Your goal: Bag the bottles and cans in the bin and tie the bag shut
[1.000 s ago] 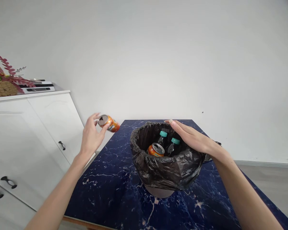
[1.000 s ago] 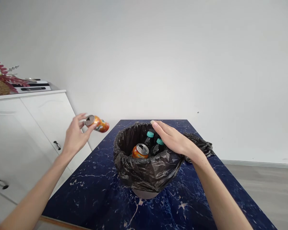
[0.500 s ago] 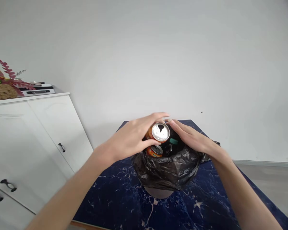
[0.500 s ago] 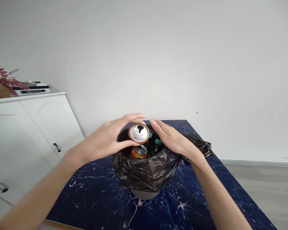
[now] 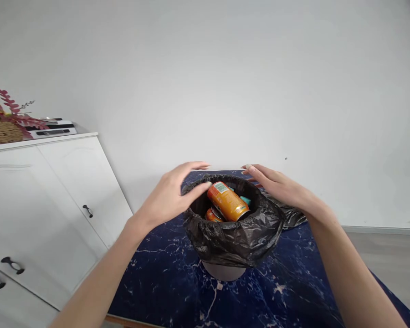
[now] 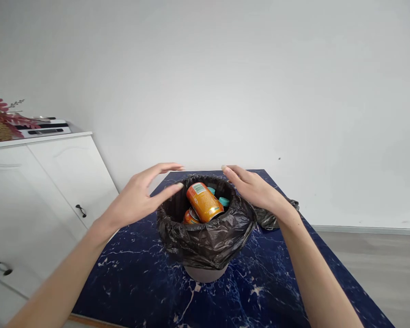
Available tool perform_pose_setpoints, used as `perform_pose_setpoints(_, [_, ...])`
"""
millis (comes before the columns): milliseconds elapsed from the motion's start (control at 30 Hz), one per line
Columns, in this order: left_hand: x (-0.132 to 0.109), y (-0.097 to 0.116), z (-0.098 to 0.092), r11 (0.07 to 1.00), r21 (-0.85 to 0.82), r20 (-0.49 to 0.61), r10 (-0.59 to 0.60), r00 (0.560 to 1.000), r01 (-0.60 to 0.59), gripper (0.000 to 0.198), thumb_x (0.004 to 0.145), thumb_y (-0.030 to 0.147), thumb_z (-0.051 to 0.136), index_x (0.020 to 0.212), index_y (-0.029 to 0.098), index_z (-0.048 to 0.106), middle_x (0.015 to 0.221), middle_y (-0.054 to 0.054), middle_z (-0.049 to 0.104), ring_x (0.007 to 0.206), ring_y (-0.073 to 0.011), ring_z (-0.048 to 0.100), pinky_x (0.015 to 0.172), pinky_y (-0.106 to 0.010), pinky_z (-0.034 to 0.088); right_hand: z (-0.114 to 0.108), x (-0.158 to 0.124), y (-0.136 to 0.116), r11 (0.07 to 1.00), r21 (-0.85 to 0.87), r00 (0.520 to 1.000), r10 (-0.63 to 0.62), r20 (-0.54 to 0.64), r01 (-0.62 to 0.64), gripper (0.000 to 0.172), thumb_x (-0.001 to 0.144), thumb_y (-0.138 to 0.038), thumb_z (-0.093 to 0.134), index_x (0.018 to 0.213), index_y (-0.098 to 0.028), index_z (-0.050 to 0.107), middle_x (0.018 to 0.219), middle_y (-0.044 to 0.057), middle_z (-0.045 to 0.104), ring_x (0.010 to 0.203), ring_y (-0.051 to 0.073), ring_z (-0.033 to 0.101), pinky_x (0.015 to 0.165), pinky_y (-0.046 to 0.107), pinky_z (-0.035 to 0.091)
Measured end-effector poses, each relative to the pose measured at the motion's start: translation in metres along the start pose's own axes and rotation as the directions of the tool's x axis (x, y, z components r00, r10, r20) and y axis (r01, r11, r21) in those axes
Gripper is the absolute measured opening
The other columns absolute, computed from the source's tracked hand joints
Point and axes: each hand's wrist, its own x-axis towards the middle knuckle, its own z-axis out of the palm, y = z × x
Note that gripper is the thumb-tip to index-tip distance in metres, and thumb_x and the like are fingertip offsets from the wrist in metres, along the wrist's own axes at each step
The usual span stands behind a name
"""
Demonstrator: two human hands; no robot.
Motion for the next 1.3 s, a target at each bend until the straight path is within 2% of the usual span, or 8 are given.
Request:
perform_pose_setpoints(133, [-0.028, -0.05, 0.002, 0.918, -0.103, -0.064, -0.39, 0.919, 0.383, 0.053, 0.1, 0.067, 0.062, 0.134, 0.028, 0.071, 0.14, -0.01, 0.074, 0.13, -0.0332, 0.069, 0.109, -0.045, 0.055, -0.01, 0.008, 0.026, 0.989, 0.045, 0.986, 0.135, 0.096, -0.14, 0.081, 0.095, -0.091, 0.042, 0.138, -0.029, 0.074, 0.142, 0.011, 0.074, 0.122, 0.037, 0.074, 0.106, 0.056, 0.061])
perform_pose_setpoints(233, [-0.046, -0.081, 0.011, 0.701, -0.268, 0.208, -0.627, 0.75, 0.661, 0.069, 0.092, 0.086, 0.055, 0.116, 0.026, 0.08, 0.116, -0.013, 0.082, 0.109, -0.0339, 0.077, 0.095, -0.041, 0.06, -0.013, 0.01, 0.038, 0.964, 0.04, 0.952, 0.251, 0.174, -0.261, 0.085, 0.09, -0.093, 0.049, 0.138, -0.028, 0.076, 0.13, 0.014, 0.08, 0.109, 0.039, 0.078, 0.091, 0.056, 0.068])
perform_pose_setpoints(333, [-0.056, -0.091, 0.022, 0.461, -0.445, 0.52, -0.566, 0.64, 0.768, 0.083, 0.091, 0.094, 0.044, 0.106, 0.022, 0.083, 0.107, -0.014, 0.083, 0.098, -0.0311, 0.078, 0.092, -0.039, 0.061, -0.01, 0.011, 0.046, 0.977, 0.074, 0.952, 0.177, 0.249, -0.201, 0.076, 0.089, -0.089, 0.057, 0.132, -0.031, 0.08, 0.122, 0.008, 0.083, 0.11, 0.039, 0.078, 0.088, 0.055, 0.069])
perform_pose_setpoints(600, [-0.054, -0.064, 0.025, 0.232, -0.787, 0.409, -0.497, 0.765, 0.572, 0.034, 0.086, 0.05, 0.087, 0.108, 0.024, 0.085, 0.114, -0.01, 0.084, 0.104, -0.0269, 0.078, 0.086, -0.033, 0.063, -0.007, 0.008, 0.029, 0.933, 0.32, 0.966, 0.088, 0.244, -0.165, 0.055, 0.093, -0.068, 0.071, 0.133, -0.03, 0.075, 0.122, 0.006, 0.082, 0.112, 0.032, 0.078, 0.095, 0.05, 0.069])
perform_pose_setpoints(767, [-0.039, -0.047, 0.008, 0.242, -0.848, 0.224, -0.643, 0.733, 0.472, 0.026, 0.074, 0.037, 0.094, 0.087, 0.018, 0.082, 0.088, -0.006, 0.083, 0.075, -0.0193, 0.076, 0.068, -0.025, 0.06, -0.016, 0.004, 0.013, 0.839, 0.519, 0.986, 0.116, 0.122, -0.162, 0.063, 0.08, -0.048, 0.09, 0.136, -0.028, 0.069, 0.109, 0.007, 0.081, 0.078, 0.022, 0.077, 0.064, 0.034, 0.067])
perform_pose_setpoints(1000, [-0.012, -0.021, -0.001, 0.331, -0.914, -0.022, -0.618, 0.786, 0.234, 0.026, 0.072, 0.029, 0.093, 0.089, 0.02, 0.075, 0.087, 0.001, 0.077, 0.071, -0.0135, 0.071, 0.071, -0.023, 0.06, -0.022, -0.002, -0.001, 0.77, 0.637, 0.969, 0.13, -0.209, 0.034, 0.055, 0.071, -0.035, 0.092, 0.12, -0.031, 0.068, 0.088, -0.001, 0.07, 0.057, 0.011, 0.058, 0.044, 0.023, 0.047])
perform_pose_setpoints(1133, [-0.002, -0.023, -0.006, 0.345, -0.923, -0.112, -0.668, 0.736, 0.172, 0.023, 0.073, 0.029, 0.089, 0.083, 0.02, 0.07, 0.084, 0.0, 0.077, 0.073, -0.017, 0.074, 0.067, -0.025, 0.06, -0.032, -0.002, 0.004, 0.794, 0.597, 0.927, 0.131, -0.351, 0.114, 0.037, 0.074, -0.032, 0.086, 0.105, -0.032, 0.065, 0.078, -0.002, 0.06, 0.057, 0.014, 0.051, 0.046, 0.028, 0.041])
perform_pose_setpoints(1300, [-0.004, -0.045, -0.012, 0.395, -0.904, -0.191, -0.714, 0.673, 0.162, 0.021, 0.071, 0.029, 0.083, 0.083, 0.021, 0.068, 0.081, -0.002, 0.077, 0.075, -0.0214, 0.075, 0.066, -0.03, 0.06, -0.042, -0.002, 0.004, 0.7, 0.688, 0.893, 0.169, -0.418, 0.189, 0.037, 0.063, -0.018, 0.08, 0.093, -0.027, 0.06, 0.069, -0.008, 0.035, 0.049, 0.008, 0.015, 0.042, 0.031, 0.012])
